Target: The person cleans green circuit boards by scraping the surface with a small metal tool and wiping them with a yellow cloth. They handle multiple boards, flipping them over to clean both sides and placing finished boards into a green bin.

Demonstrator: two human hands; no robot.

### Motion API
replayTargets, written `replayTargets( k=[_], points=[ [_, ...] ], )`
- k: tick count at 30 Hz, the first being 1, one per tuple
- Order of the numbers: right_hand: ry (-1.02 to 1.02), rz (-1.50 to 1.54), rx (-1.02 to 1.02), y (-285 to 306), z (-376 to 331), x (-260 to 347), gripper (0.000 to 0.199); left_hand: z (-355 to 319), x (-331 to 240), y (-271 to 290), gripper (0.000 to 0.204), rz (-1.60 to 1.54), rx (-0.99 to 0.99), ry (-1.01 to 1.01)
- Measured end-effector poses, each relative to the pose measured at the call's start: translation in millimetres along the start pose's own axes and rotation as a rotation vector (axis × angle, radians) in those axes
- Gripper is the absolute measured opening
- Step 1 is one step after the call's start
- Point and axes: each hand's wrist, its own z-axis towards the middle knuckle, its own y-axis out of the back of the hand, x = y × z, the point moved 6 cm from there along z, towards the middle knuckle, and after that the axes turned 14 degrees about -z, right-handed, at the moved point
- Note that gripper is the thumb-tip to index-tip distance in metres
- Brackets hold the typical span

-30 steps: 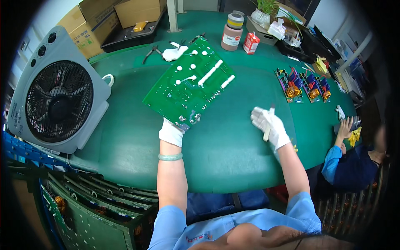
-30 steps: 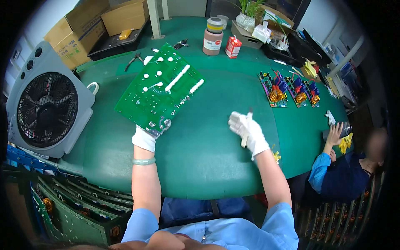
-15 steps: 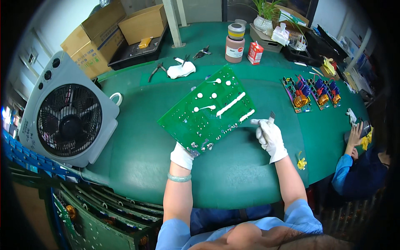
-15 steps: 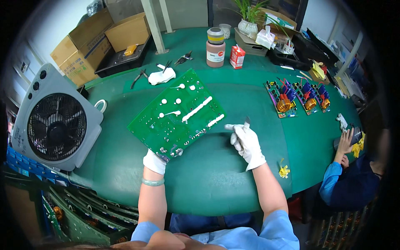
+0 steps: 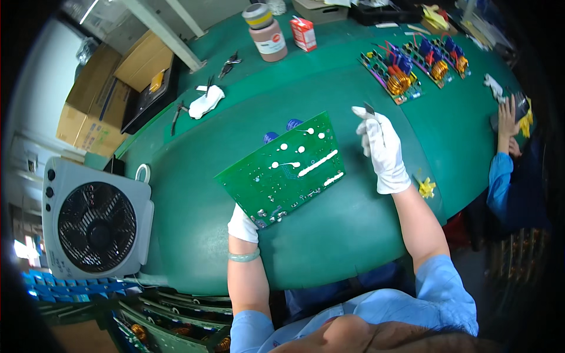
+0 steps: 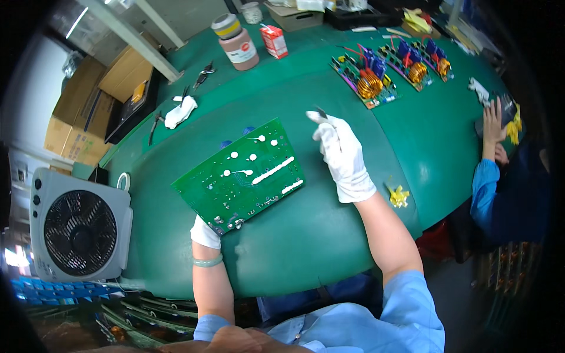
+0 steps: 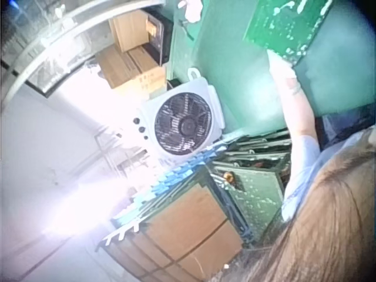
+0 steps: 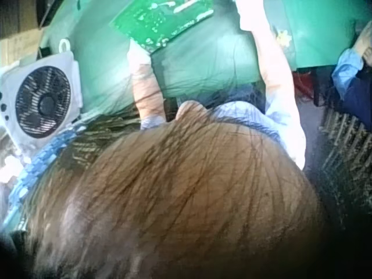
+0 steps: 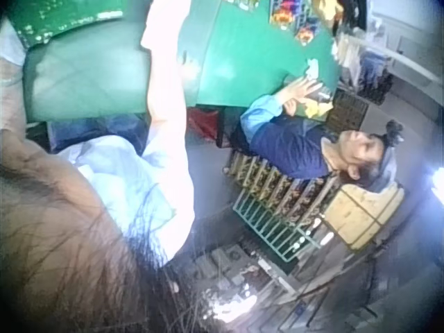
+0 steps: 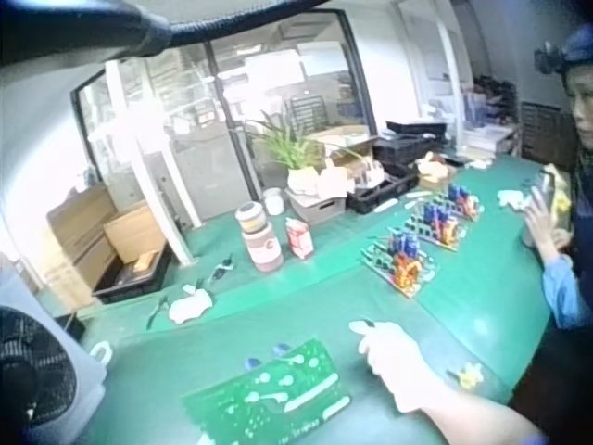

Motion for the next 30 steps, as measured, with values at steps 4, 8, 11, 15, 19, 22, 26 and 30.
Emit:
replayTargets(
  k=[4,8,11,15,19,22,26,30],
  points=[
    [0.394,-0.423,-0.035,3,-7,62,0.033,1,7,-2,0.043,0.096,-0.027,0.015],
    [0.438,-0.405,-0.024,-8,-20,63,0.028,-1,8,-13,0.042,0.075,-0.071,-0.002],
    [0.502,-0.509,-0.040,-13,-24,66,0.023,-5,8,-15,0.042,0.070,-0.077,-0.027],
    [0.565,-0.652,-0.054,-20,-27,61,0.027,-4,7,-10,0.042,0.079,-0.091,-0.038],
    [0.560,-0.663,-0.034,-25,-28,60,0.026,-4,8,-7,0.042,0.085,-0.101,-0.047],
    [0.558,-0.671,-0.017,-28,-28,59,0.026,-3,7,-8,0.042,0.089,-0.110,-0.061],
    [0.563,-0.646,-0.022,-30,-27,59,0.025,-2,4,4,0.049,0.182,-0.121,-0.065],
    [0.555,-0.637,-0.021,-31,-29,55,0.025,-2,4,8,0.050,0.173,-0.111,-0.054]
  ],
)
